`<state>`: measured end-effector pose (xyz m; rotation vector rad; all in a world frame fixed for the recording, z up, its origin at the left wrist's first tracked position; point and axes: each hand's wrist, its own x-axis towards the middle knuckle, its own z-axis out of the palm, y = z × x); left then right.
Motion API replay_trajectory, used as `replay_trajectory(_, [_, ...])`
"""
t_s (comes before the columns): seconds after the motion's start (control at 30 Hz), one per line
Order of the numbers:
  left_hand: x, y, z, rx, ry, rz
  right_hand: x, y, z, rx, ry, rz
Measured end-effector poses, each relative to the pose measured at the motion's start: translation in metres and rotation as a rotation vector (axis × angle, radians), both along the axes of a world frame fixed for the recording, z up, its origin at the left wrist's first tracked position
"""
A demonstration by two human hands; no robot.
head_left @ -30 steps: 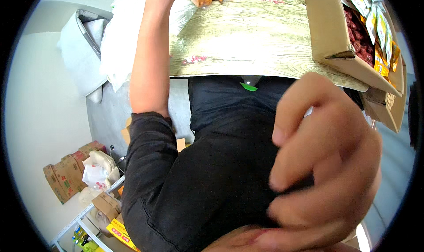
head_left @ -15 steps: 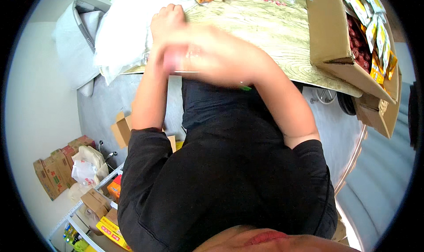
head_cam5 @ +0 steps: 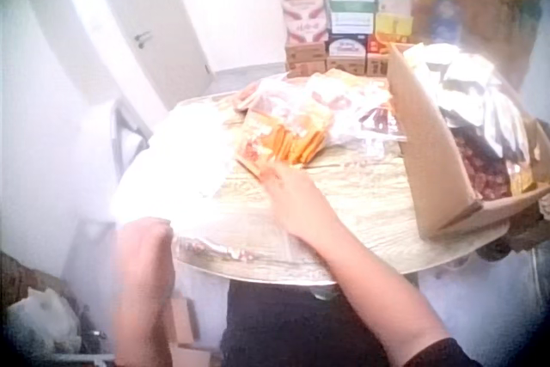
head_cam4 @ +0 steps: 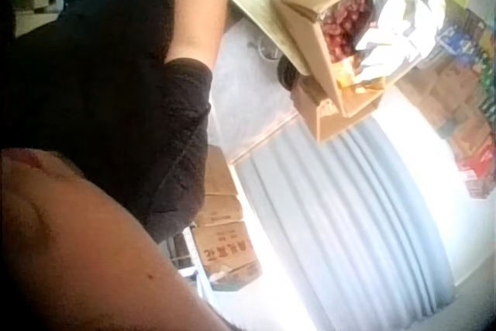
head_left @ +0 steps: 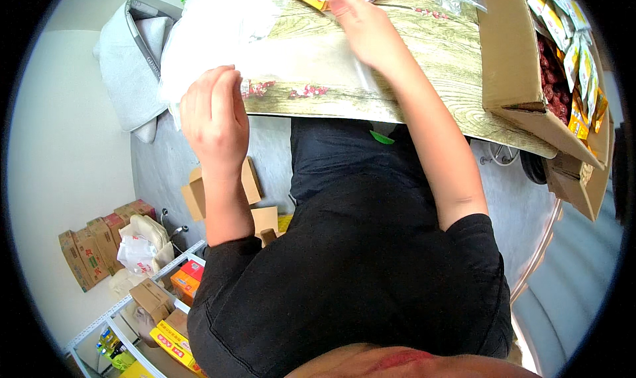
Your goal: The person sorts various snack packets from a large box onto a table, placing them into smaller clear plastic bags and sealing the bags by hand.
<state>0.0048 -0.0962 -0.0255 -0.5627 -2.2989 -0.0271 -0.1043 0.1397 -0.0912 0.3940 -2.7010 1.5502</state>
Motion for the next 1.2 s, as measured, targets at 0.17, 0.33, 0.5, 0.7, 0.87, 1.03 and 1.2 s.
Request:
replay_trajectory(0.17, [0.000, 0.003, -0.021, 0.023, 0.150, -0.219, 0.063, 0.040, 0.003, -0.545, -0.551, -0.015])
replay_trajectory(0.33, [-0.013, 0.014, -0.038, 0.407, 0.070, -0.364, 0.125, 0.082, 0.010, -0.047, 0.387, 0.242])
replay_trajectory(0.5, [-0.055, 0.058, -0.041, 0.905, -0.115, -0.568, 0.156, 0.077, 0.028, 0.333, 0.783, 0.269])
replay_trajectory(0.7, [-0.071, 0.115, -0.039, 0.853, -0.297, -0.568, 0.155, 0.082, 0.039, 0.322, 0.937, -0.041])
replay_trajectory(0.87, [-0.044, 0.137, -0.065, 0.786, -0.562, -0.284, 0.159, 0.102, 0.033, 0.328, 0.749, -0.368])
replay_trajectory(1.03, [0.020, 0.139, -0.083, 1.524, -1.129, -0.780, 0.157, 0.069, 0.013, 0.161, 0.562, -0.211])
replay_trajectory(1.2, [0.008, 0.128, -0.080, 1.579, -1.040, -0.441, 0.153, 0.056, 0.006, 0.110, 0.571, -0.273])
